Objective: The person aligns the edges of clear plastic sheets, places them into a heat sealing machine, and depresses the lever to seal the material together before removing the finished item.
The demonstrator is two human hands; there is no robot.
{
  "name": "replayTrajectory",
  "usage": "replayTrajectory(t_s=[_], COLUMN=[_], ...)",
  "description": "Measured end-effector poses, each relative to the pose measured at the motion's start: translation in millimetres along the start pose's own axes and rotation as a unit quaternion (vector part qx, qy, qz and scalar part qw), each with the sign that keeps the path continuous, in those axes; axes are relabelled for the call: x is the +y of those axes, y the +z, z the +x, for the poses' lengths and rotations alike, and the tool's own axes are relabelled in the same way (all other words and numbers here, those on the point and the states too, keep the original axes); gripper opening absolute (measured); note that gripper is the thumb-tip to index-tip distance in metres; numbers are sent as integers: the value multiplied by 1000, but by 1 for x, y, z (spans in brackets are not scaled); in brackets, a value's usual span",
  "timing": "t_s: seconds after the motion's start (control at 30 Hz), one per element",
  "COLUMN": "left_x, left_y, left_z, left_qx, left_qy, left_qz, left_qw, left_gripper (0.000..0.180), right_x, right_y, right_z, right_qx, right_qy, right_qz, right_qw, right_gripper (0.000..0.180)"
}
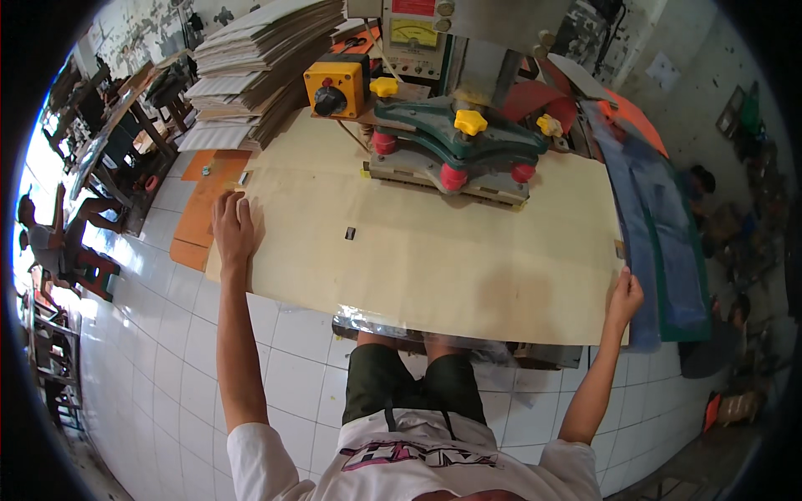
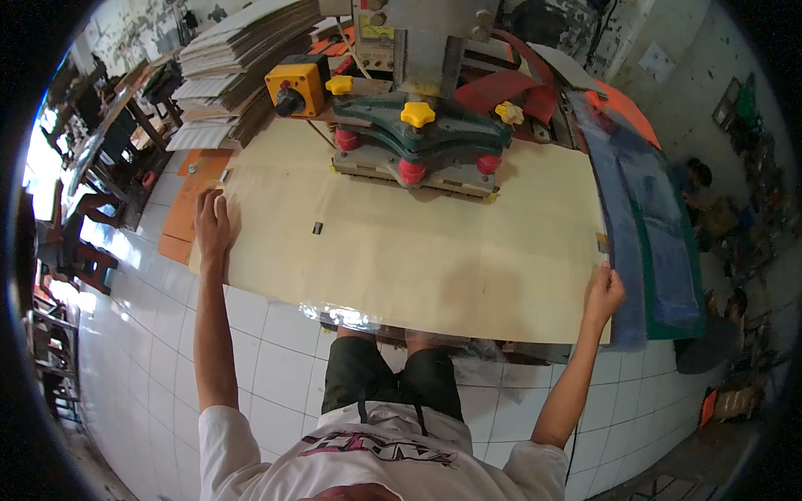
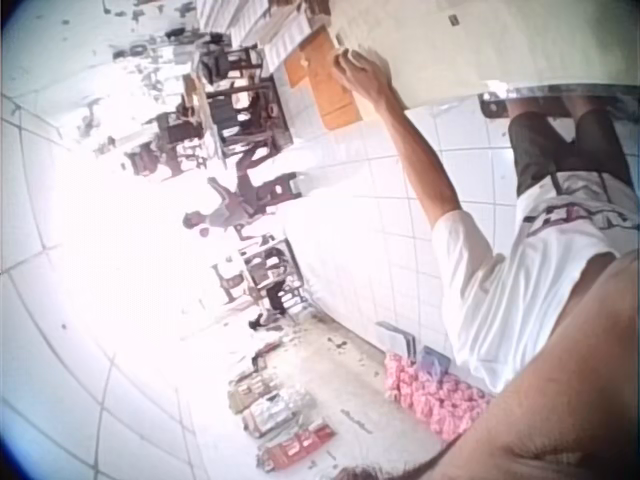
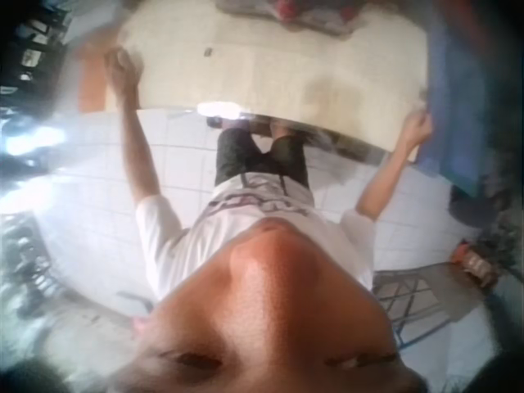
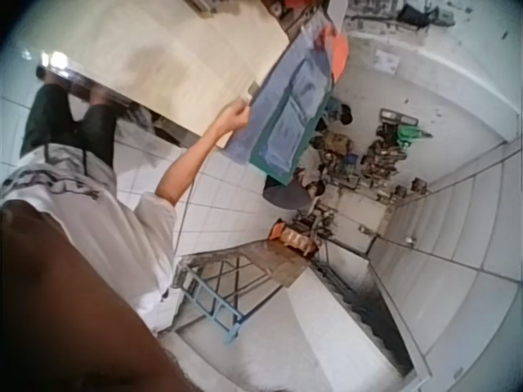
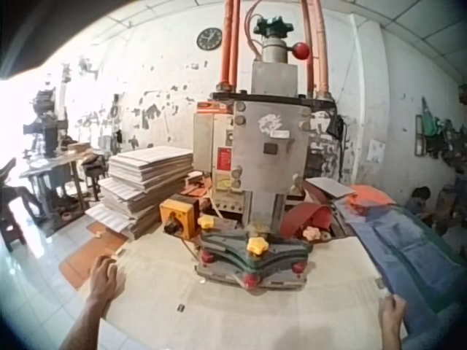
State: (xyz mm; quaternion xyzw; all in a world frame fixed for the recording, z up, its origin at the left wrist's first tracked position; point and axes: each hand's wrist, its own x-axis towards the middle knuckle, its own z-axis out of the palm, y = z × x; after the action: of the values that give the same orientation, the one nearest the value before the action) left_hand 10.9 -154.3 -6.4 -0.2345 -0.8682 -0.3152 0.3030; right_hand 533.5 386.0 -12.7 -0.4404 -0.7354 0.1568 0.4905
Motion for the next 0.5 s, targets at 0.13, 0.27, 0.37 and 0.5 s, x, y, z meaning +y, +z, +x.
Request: replayTrajectory(t_s=[0.13, 0.27, 0.37, 0.5], left_x=[4, 2, 2, -4], left_y=[-2, -2, 0, -1], left_z=[-1, -2, 0, -1], left_qx=[7, 24, 36, 46], left_qy=[-9, 10, 20, 26], left_qz=[-11, -15, -25, -27], left_qw=[1000, 1000, 999, 998], left_gripper=[23, 19, 18, 17], right_x=[-3, -7, 4, 1], right_y=[0, 3, 2, 6], right_z=[0, 0, 4, 0], right_qx=[0, 4, 3, 12], right_qy=[-3, 13, 55, 103], right_qz=[0, 27, 96, 138], right_qw=[1000, 1000, 994, 985], right_gripper=[47, 50, 51, 51])
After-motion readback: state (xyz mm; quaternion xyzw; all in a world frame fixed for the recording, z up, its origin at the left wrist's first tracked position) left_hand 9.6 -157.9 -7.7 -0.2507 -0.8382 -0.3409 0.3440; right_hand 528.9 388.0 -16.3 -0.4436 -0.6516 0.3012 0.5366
